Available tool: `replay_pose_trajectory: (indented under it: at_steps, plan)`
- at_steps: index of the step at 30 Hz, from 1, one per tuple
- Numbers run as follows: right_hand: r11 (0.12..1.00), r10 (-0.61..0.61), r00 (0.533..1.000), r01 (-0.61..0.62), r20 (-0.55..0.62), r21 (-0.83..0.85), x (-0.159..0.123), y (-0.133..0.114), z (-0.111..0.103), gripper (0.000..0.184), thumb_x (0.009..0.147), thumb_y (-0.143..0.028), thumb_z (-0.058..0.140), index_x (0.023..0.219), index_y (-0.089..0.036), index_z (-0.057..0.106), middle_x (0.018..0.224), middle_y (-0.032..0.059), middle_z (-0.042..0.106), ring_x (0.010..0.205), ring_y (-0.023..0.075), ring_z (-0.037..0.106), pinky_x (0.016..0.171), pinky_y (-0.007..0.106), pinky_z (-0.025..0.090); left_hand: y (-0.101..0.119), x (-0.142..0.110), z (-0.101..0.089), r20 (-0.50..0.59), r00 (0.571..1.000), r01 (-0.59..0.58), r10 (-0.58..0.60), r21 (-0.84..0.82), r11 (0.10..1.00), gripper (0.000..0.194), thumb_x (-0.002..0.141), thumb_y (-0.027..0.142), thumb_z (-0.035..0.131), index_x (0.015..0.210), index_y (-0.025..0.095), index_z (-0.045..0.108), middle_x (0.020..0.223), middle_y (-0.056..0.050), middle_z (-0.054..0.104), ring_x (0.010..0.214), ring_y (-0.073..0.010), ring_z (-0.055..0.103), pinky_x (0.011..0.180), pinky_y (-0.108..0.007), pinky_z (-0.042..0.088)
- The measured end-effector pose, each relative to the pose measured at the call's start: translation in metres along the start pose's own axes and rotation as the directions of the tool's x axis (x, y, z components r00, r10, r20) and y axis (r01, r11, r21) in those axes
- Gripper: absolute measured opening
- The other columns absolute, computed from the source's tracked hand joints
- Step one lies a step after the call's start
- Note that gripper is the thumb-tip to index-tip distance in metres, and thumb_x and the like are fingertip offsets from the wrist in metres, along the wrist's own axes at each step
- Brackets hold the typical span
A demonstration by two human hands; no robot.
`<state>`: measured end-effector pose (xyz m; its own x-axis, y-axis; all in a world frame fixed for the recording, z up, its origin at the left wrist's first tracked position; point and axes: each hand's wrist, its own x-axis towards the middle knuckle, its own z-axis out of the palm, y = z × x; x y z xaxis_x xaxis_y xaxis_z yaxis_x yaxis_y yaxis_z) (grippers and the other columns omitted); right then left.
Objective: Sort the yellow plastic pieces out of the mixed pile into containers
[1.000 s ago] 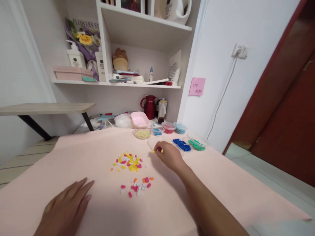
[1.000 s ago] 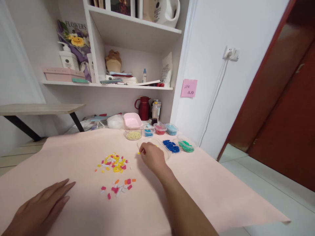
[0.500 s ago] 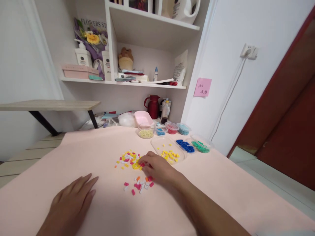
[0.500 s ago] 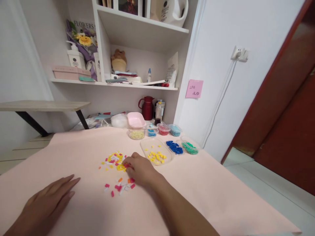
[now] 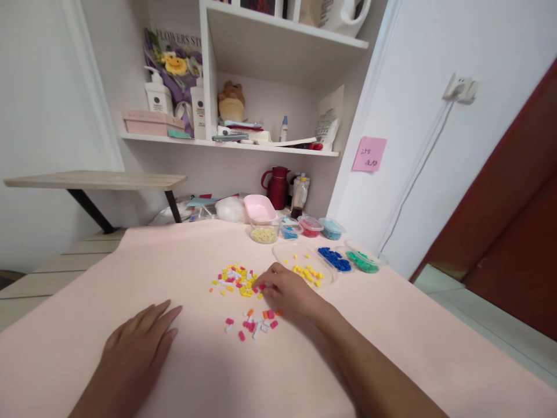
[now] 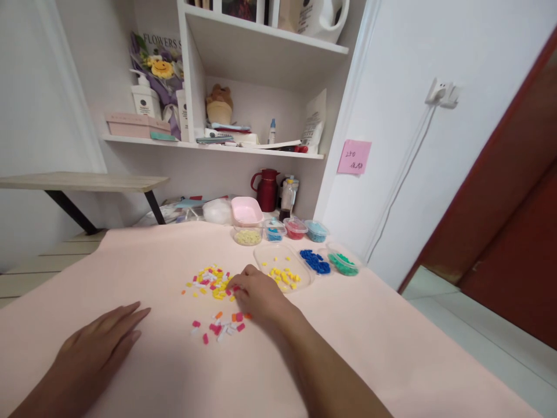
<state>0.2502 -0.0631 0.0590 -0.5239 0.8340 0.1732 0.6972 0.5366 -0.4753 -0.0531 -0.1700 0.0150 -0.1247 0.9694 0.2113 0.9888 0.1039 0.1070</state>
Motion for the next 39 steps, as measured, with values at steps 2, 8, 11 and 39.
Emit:
replay_pose_trajectory:
  at_steps: [2, 8, 11, 39]
  plan:
    - [1.0, -0.02, 1.0, 0.02, 0.021, -0.006, -0.001, -0.001, 0.002, 0.039, 0.086, -0.013, 0.049, 0.111, -0.033, 0.07, 0.107, 0.0026, 0.058, 0.088, 0.0142, 0.058, 0.078, 0.024, 0.04, 0.001, 0.0, 0.0, 0.005, 1.0, -0.005, 0.005, 0.009, 1.0, 0.052, 0.089, 0.041, 0.031, 0.132, 0.029, 0.058, 0.143, -0.003, 0.053, 0.133, -0.0267, 0.043, 0.106, -0.048, 0.034]
    - [0.994, 0.075, 0.997, -0.075, -0.005, -0.083, 0.001, 0.003, -0.002, 0.034, 0.085, -0.011, 0.049, 0.099, -0.03, 0.073, 0.097, 0.0019, 0.062, 0.081, 0.0139, 0.058, 0.073, 0.024, 0.037, 0.002, 0.001, -0.003, 0.036, 0.999, 0.003, -0.005, 0.06, 0.998, 0.055, 0.09, 0.041, 0.025, 0.134, 0.029, 0.055, 0.144, -0.002, 0.051, 0.134, -0.0249, 0.043, 0.107, -0.047, 0.034]
    - [0.994, 0.071, 0.997, -0.074, -0.033, -0.08, 0.003, 0.006, -0.005, 0.029, 0.083, -0.013, 0.053, 0.096, -0.028, 0.074, 0.096, 0.0019, 0.061, 0.078, 0.0132, 0.058, 0.071, 0.023, 0.037, 0.002, 0.001, -0.005, 0.046, 0.999, -0.003, 0.0, 0.068, 0.998, 0.056, 0.089, 0.041, 0.024, 0.134, 0.028, 0.055, 0.144, -0.001, 0.051, 0.135, -0.024, 0.043, 0.108, -0.046, 0.033]
    - [0.921, 0.259, 0.788, -0.376, -0.559, -0.103, -0.009, 0.027, -0.048, 0.038, 0.086, -0.016, 0.051, 0.122, -0.028, 0.057, 0.113, 0.0058, 0.056, 0.081, 0.016, 0.058, 0.064, 0.026, 0.036, -0.003, 0.005, 0.002, 0.014, 1.0, 0.008, -0.009, 0.056, 0.998, 0.057, 0.087, 0.045, 0.027, 0.133, 0.029, 0.056, 0.144, -0.002, 0.052, 0.133, -0.0264, 0.045, 0.107, -0.049, 0.035]
